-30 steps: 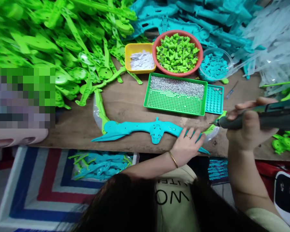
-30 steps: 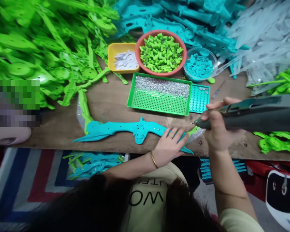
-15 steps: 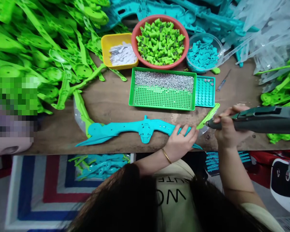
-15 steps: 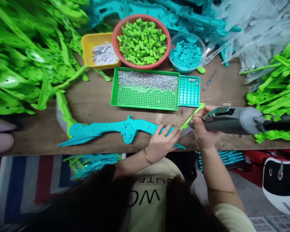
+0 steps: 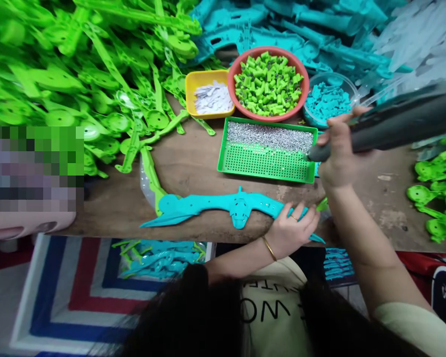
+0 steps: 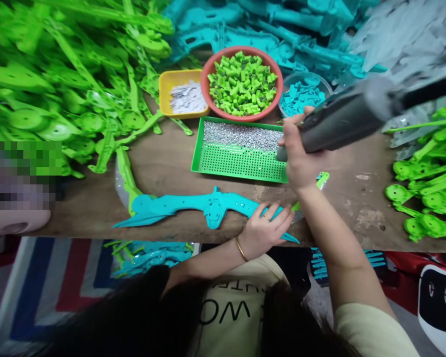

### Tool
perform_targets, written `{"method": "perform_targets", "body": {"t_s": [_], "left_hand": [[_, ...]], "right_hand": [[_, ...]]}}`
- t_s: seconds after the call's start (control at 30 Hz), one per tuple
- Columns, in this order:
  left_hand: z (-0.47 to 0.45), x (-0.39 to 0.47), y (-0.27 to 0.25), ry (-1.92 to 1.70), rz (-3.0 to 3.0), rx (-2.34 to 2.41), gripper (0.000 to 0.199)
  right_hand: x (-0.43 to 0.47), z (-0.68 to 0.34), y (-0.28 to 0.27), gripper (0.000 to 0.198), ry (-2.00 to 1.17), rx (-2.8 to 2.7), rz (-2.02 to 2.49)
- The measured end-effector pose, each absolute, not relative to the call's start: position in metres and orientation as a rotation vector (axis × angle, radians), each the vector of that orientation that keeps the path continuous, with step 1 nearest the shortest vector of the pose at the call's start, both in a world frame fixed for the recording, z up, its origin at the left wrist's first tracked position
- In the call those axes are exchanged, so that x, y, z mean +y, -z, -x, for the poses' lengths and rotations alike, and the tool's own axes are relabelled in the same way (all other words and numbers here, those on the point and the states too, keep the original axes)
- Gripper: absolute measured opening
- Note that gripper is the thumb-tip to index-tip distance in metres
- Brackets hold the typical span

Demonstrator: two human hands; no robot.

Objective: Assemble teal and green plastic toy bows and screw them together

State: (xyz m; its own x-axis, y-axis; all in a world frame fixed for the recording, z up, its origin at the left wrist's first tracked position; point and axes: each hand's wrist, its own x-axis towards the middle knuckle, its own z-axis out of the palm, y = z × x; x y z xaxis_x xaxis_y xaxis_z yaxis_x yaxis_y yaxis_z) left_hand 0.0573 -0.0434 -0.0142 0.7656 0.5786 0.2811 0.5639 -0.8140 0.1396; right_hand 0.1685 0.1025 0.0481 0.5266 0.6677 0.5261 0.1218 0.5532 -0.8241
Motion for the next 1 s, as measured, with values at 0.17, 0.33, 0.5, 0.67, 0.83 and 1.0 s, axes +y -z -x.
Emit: {"method": "perform_targets", "body": {"t_s": [0.17, 0.33, 0.5, 0.67, 0.83, 1.0], "left_hand": [[-0.057, -0.044, 0.017, -0.511, -2.929, 0.919, 0.048], [-0.057, -0.045, 0.022, -0.573, -2.909, 0.933, 0.043], [-0.057, -0.044, 0.023, -0.579, -2.907, 0.914, 0.043], [-0.056, -0.047, 0.02, -0.549, -2.878, 0.893, 0.048], [-0.045, -0.021, -0.009, -0.643, -2.534, 0.95, 0.063], [-0.034, 0.041, -0.038, -0.499, -2.344, 1.569, 0.024]], "right_hand": [[0.127, -0.15, -0.015, 0.036, -0.432, -1.008, 1.006], [0.125, -0.151, -0.007, 0.036, -0.402, -1.007, 1.008], [0.124, -0.15, -0.005, 0.034, -0.426, -1.046, 0.977], [0.122, -0.157, -0.02, 0.026, -0.406, -1.047, 0.848], [0.106, -0.165, -0.044, 0.027, -0.386, -1.048, 0.854], [0.089, -0.162, -0.044, 0.037, -0.351, -1.128, 1.038]]}}
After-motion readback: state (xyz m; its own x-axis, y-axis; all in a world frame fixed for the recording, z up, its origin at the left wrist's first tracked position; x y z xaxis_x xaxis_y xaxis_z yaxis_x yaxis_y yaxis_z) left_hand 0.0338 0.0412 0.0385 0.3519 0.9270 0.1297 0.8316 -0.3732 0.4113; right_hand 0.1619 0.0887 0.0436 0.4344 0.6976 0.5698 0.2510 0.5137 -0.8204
